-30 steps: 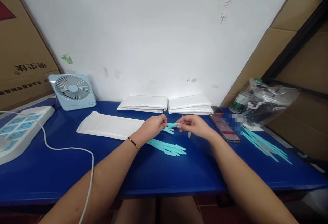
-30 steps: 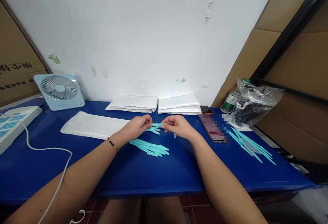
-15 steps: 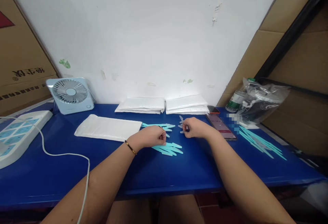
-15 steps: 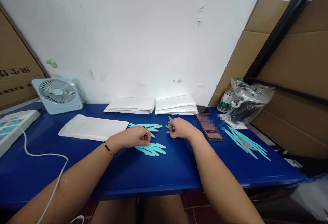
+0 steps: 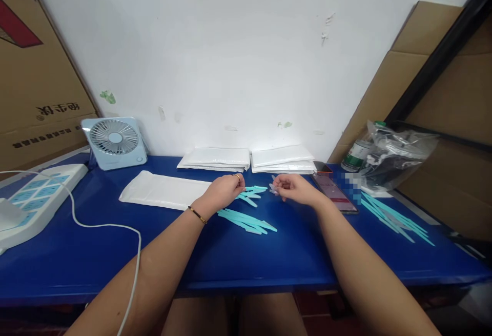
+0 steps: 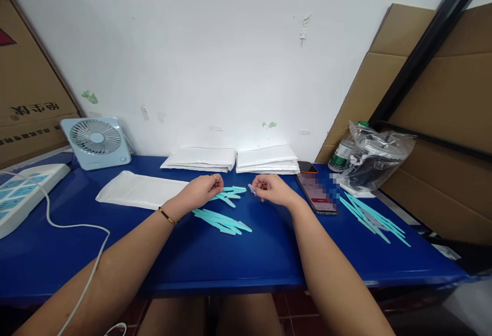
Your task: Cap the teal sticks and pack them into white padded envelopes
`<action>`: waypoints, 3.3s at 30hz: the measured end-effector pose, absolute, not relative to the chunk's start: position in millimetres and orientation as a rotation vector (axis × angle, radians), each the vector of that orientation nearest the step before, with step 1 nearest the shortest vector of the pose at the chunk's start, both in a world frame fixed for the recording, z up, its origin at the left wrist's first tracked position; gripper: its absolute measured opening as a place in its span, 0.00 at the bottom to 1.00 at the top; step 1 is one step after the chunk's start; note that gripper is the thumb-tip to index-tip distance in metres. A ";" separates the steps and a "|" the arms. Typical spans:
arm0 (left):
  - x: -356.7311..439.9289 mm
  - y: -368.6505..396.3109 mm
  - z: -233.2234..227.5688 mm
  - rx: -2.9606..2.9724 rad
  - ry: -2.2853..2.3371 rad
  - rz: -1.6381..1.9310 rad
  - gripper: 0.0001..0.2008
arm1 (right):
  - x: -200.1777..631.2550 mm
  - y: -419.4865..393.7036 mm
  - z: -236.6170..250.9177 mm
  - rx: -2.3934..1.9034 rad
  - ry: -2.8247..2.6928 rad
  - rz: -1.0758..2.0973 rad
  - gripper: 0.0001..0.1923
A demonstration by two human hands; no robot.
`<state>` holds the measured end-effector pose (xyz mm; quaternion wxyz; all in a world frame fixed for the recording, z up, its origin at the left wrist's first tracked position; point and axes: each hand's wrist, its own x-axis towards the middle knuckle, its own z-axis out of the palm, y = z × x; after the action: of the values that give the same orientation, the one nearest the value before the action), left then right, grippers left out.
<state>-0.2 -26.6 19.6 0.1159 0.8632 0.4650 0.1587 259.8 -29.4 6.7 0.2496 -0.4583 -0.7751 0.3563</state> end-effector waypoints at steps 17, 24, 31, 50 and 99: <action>1.7 -26.5 18.7 2.514 1.373 0.467 0.07 | 248.9 -34.1 10.7 -1.158 -1.990 1.074 0.08; 8.5 -28.5 10.9 2.500 1.280 0.503 0.06 | 240.0 -36.1 9.4 -1.125 -2.088 1.074 0.15; 0.2 -19.0 7.6 2.527 1.365 0.571 0.09 | 276.8 -19.4 7.8 -1.447 -2.109 0.438 0.11; 2.4 -36.5 25.9 2.510 1.196 0.279 0.08 | 262.0 -20.7 -1.9 -1.544 -2.268 0.689 0.04; -8.7 -22.4 24.3 2.506 1.387 0.400 0.08 | 249.5 -33.2 16.6 -1.206 -2.019 1.094 0.13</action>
<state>-8.7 -22.4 24.3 0.1243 0.8599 0.4758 0.1371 249.5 -33.2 16.6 0.2702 -0.4477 -0.7494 0.4062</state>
